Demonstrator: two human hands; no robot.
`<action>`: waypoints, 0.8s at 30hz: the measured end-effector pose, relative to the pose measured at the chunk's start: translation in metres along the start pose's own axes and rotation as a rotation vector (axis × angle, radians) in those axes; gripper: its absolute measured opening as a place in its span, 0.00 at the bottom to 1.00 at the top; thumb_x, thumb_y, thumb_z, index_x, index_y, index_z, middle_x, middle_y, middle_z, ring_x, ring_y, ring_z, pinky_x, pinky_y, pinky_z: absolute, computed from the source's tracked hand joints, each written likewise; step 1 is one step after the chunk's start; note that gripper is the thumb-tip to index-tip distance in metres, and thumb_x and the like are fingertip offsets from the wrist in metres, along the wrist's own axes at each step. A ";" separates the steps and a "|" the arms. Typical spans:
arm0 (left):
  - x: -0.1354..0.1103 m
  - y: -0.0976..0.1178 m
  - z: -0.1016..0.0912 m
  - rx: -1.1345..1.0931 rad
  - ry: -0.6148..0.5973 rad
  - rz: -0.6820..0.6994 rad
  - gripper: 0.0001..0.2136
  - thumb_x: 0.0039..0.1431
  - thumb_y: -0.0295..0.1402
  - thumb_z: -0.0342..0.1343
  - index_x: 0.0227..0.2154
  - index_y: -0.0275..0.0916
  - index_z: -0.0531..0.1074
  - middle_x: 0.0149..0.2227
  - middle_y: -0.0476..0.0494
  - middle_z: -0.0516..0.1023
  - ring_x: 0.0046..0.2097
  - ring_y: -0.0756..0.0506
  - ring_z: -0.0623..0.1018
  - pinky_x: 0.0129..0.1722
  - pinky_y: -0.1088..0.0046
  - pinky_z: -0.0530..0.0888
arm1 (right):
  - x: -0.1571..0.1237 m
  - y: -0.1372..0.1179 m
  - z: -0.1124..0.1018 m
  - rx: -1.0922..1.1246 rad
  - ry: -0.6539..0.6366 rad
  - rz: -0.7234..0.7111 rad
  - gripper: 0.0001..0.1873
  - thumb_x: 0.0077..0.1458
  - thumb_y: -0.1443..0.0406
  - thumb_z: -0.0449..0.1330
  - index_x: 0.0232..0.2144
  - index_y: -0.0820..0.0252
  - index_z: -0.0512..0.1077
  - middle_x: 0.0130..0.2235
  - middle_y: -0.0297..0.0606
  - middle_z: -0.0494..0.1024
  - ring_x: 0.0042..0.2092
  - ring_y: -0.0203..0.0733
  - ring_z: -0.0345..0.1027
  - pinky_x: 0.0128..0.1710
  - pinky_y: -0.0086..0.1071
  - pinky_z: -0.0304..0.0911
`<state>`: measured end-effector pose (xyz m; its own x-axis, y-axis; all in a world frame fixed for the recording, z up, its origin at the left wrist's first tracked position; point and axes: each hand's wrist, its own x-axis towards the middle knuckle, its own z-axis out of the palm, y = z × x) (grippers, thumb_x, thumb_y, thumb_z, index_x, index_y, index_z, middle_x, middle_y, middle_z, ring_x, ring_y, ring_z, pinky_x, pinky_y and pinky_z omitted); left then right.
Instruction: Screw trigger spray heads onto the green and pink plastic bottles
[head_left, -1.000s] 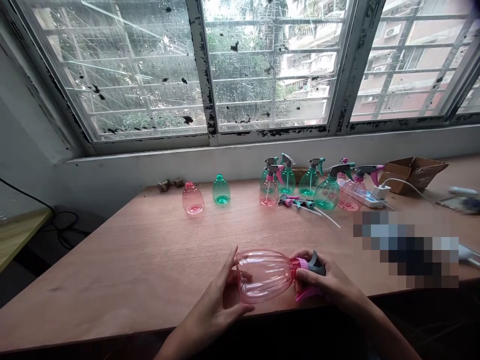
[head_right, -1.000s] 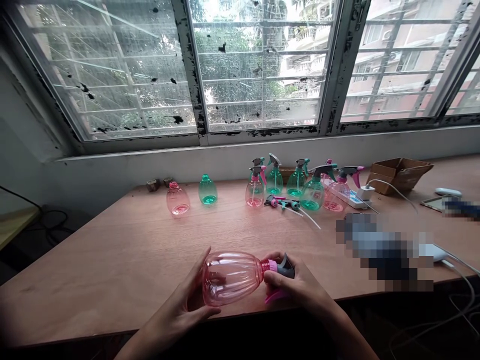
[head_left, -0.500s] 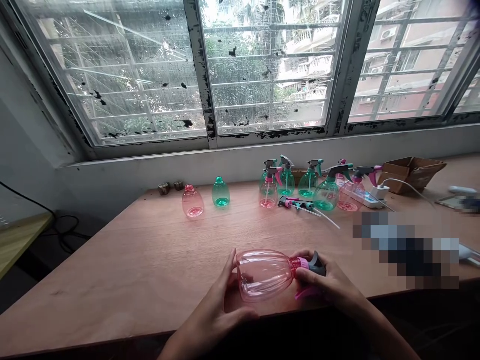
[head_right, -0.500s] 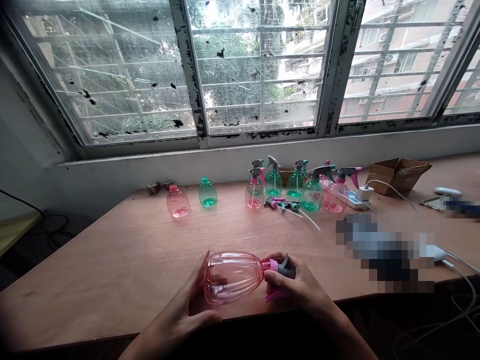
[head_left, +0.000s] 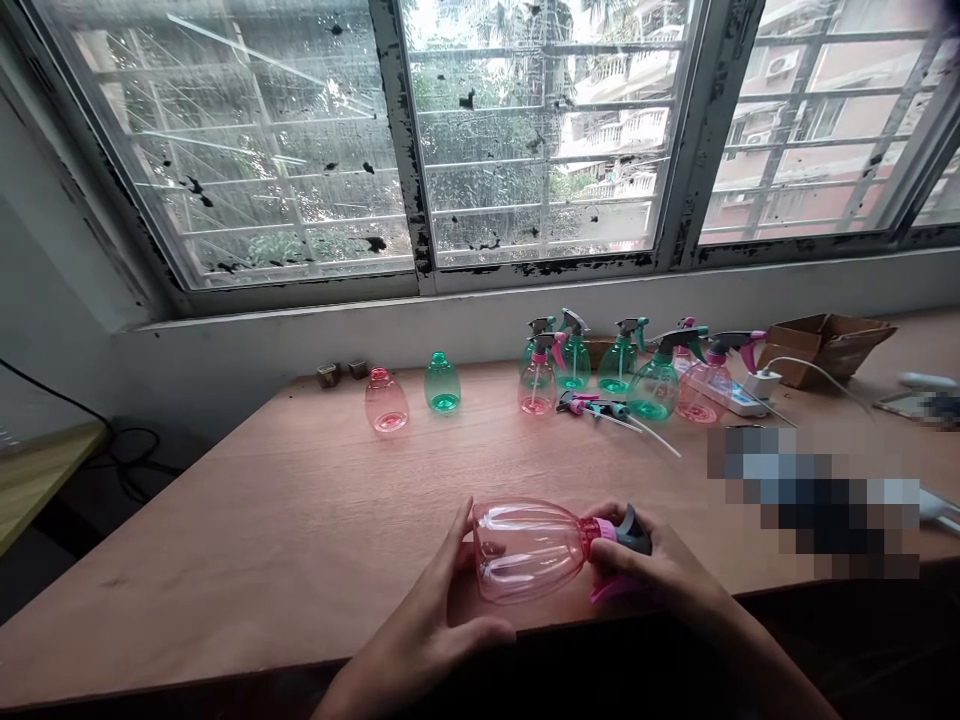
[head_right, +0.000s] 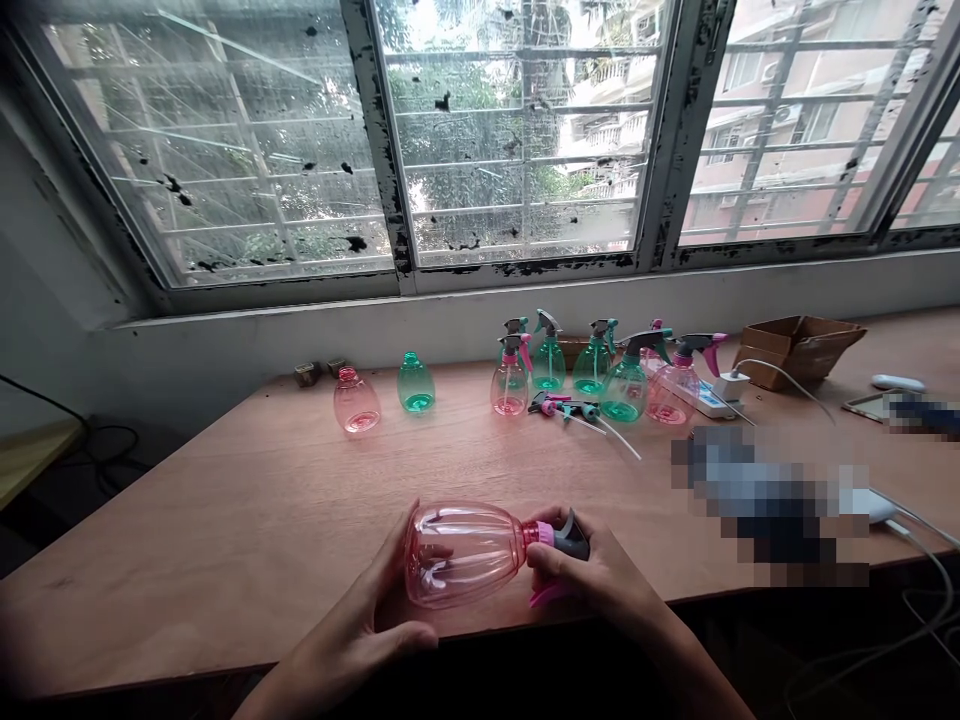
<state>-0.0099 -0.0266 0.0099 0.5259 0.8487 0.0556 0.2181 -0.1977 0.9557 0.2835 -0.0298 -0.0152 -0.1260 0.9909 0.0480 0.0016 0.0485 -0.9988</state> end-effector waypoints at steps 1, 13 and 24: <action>0.000 0.000 -0.001 -0.007 -0.002 -0.012 0.48 0.56 0.33 0.67 0.70 0.50 0.40 0.68 0.40 0.61 0.69 0.33 0.57 0.69 0.50 0.51 | 0.000 0.001 0.000 -0.008 -0.001 -0.004 0.23 0.47 0.50 0.70 0.37 0.61 0.75 0.26 0.34 0.80 0.26 0.42 0.73 0.27 0.32 0.67; 0.002 -0.003 0.001 -0.061 -0.025 -0.017 0.50 0.55 0.32 0.67 0.71 0.50 0.36 0.62 0.41 0.68 0.65 0.37 0.64 0.69 0.54 0.51 | -0.001 -0.001 0.001 0.024 -0.011 0.002 0.21 0.48 0.51 0.70 0.36 0.60 0.74 0.25 0.33 0.80 0.26 0.41 0.73 0.26 0.31 0.67; 0.003 -0.004 0.003 -0.028 -0.043 0.042 0.48 0.60 0.30 0.62 0.70 0.52 0.32 0.58 0.42 0.72 0.62 0.39 0.70 0.69 0.52 0.51 | -0.001 -0.002 0.000 0.040 -0.035 0.008 0.21 0.51 0.52 0.69 0.39 0.61 0.72 0.25 0.34 0.81 0.27 0.41 0.75 0.28 0.31 0.70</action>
<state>-0.0065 -0.0251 0.0052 0.5691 0.8180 0.0837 0.1725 -0.2182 0.9605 0.2838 -0.0309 -0.0130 -0.1608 0.9862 0.0399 -0.0366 0.0344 -0.9987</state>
